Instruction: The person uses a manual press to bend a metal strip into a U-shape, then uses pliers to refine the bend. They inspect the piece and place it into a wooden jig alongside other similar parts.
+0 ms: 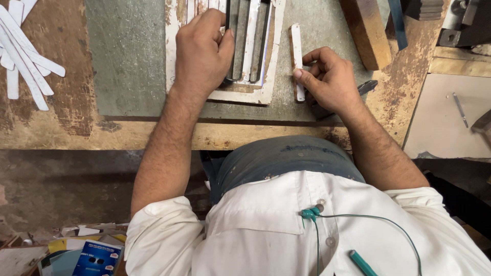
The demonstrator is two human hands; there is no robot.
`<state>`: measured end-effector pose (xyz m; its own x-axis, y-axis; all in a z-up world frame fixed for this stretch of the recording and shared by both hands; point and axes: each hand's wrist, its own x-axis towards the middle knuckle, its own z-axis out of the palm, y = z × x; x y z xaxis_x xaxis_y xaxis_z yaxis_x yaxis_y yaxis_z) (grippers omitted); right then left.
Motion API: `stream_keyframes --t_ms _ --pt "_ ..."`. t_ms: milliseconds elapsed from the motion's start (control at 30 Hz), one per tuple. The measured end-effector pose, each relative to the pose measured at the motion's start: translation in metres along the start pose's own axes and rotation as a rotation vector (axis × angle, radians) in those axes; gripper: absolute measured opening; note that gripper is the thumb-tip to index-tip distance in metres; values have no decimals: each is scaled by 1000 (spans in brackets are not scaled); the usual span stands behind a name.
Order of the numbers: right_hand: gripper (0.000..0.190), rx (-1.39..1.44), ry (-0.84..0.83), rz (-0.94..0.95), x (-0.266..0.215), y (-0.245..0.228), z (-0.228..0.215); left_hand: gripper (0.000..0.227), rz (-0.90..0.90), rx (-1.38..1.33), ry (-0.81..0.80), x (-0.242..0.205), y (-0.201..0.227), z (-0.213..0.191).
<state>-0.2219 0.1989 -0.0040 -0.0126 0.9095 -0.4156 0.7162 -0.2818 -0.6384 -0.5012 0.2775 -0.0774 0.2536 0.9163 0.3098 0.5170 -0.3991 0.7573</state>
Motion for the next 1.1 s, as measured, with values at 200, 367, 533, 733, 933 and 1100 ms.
stream_keyframes --t_ms 200,367,533,733,933,1100 --pt "28 -37 5 -36 3 4 0 15 32 -31 44 9 5 -17" --pt "29 -31 -16 16 3 3 0 16 24 -41 58 8 13 -17" --pt "28 -41 -17 -19 5 2 -1 15 53 -76 20 5 10 -18" --pt "33 -44 -27 -50 -1 2 -3 11 131 -108 -8 3 6 -18" --pt "23 -159 116 -454 -6 -4 15 12 95 -110 34 1 8 -13" --pt "23 -209 -18 -678 -10 -38 30 15 97 -78 84 0 7 -9"
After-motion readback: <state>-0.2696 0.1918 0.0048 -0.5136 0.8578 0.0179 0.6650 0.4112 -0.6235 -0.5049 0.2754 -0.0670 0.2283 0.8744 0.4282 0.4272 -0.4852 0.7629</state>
